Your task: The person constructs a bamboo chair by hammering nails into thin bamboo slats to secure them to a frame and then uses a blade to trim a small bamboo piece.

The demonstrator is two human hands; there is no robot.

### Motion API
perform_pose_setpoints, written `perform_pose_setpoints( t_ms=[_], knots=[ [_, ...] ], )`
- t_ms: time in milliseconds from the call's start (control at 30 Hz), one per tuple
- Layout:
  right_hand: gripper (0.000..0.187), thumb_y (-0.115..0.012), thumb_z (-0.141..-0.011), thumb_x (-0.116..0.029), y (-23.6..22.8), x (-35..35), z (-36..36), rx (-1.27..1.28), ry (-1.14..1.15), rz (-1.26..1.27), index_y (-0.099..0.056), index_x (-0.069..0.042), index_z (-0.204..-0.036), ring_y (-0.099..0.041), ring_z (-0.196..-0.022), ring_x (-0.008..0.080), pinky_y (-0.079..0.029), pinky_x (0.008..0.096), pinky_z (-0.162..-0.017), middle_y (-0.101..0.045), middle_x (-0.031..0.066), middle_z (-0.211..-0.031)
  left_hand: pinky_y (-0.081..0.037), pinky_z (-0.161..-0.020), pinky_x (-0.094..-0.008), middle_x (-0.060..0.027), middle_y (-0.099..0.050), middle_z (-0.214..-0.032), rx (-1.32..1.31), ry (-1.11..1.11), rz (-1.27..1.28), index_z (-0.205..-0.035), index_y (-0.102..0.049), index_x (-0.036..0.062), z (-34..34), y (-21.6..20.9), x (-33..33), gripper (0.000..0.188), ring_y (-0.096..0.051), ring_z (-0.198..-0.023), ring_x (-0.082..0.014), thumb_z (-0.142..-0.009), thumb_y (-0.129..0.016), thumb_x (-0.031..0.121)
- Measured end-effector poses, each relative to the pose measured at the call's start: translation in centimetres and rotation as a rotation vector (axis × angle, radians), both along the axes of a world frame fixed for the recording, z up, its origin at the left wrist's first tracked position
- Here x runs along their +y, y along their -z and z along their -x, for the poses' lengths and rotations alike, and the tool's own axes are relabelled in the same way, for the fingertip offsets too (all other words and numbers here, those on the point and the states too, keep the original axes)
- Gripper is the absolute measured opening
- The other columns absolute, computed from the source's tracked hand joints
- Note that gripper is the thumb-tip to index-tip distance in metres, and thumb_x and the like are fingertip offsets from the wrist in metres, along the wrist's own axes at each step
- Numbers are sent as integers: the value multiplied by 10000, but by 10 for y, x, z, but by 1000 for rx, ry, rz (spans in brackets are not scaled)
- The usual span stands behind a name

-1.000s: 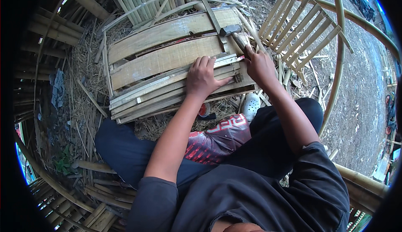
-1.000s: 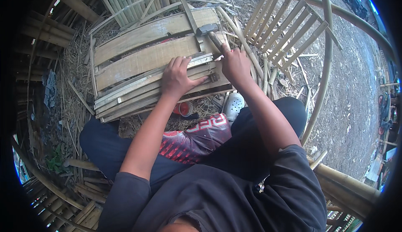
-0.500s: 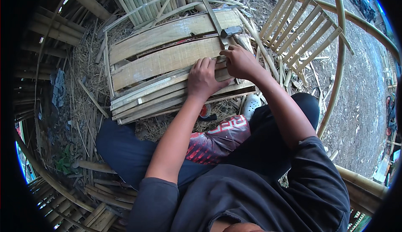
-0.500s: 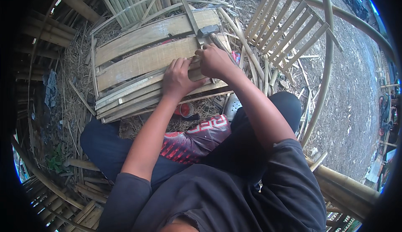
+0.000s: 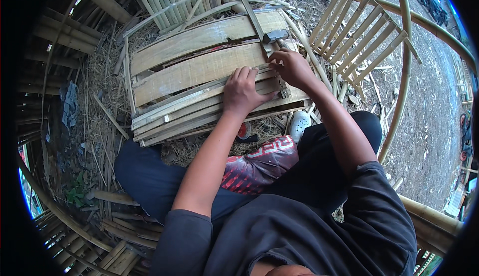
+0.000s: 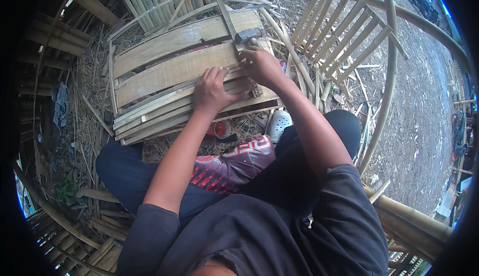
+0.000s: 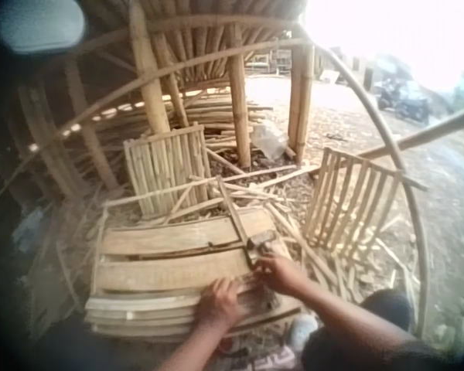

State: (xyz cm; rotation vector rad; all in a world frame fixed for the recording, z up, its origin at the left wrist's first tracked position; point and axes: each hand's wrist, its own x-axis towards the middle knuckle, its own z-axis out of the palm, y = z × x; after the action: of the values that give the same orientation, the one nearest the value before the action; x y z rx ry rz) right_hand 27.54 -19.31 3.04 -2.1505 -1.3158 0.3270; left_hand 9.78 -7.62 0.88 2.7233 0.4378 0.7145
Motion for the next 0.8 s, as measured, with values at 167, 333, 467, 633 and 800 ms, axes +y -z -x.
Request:
perform_pose_setpoints(
  t_ms=[167, 333, 467, 633, 800],
  knots=[
    [175, -719, -927, -177, 1, 0, 3, -137, 18, -57, -760, -51, -1042, -710, -936, 386, -558, 476, -821, -721, 174, -1002, -577, -915, -417, -97, -686, -1047, 3, -1, 5, -1143, -734, 31, 1, -1, 1, 799, -687, -1030, -277, -632, -898, 623],
    [186, -680, -936, -188, 12, -4, -9, -145, -2, 0, -748, -21, -981, -705, -950, 418, -563, 491, -835, -715, 208, -970, -576, -912, -415, -100, -680, -1030, -5, 10, 10, -1148, -730, 28, 0, -1, 1, 795, -684, -1018, -280, -641, -897, 616],
    [193, -676, -930, -191, 12, -3, -15, -67, 3, -13, -740, -12, -968, -706, -929, 430, -560, 499, -827, -722, 223, -953, -571, -911, -418, -99, -658, -1030, -8, 18, -5, -1172, -716, 34, 0, -1, 1, 805, -671, -1017, -285, -660, -881, 633],
    [202, -663, -933, -195, 6, -2, -13, -30, 21, -52, -743, -15, -976, -711, -909, 434, -557, 509, -830, -735, 228, -961, -553, -934, -420, -97, -617, -1072, 82, -9, -14, -1215, -686, 45, 0, -7, -1, 849, -647, -1041, -291, -684, -836, 691],
    [194, -615, -949, -165, -4, 1, -1, -166, 115, 73, -719, -9, -900, -707, -860, 448, -554, 530, -788, -725, 246, -887, -532, -960, -438, -98, -617, -1162, 153, -14, 0, -1288, -651, 58, 2, -11, 0, 883, -644, -1098, -304, -711, -811, 708]
  ],
)
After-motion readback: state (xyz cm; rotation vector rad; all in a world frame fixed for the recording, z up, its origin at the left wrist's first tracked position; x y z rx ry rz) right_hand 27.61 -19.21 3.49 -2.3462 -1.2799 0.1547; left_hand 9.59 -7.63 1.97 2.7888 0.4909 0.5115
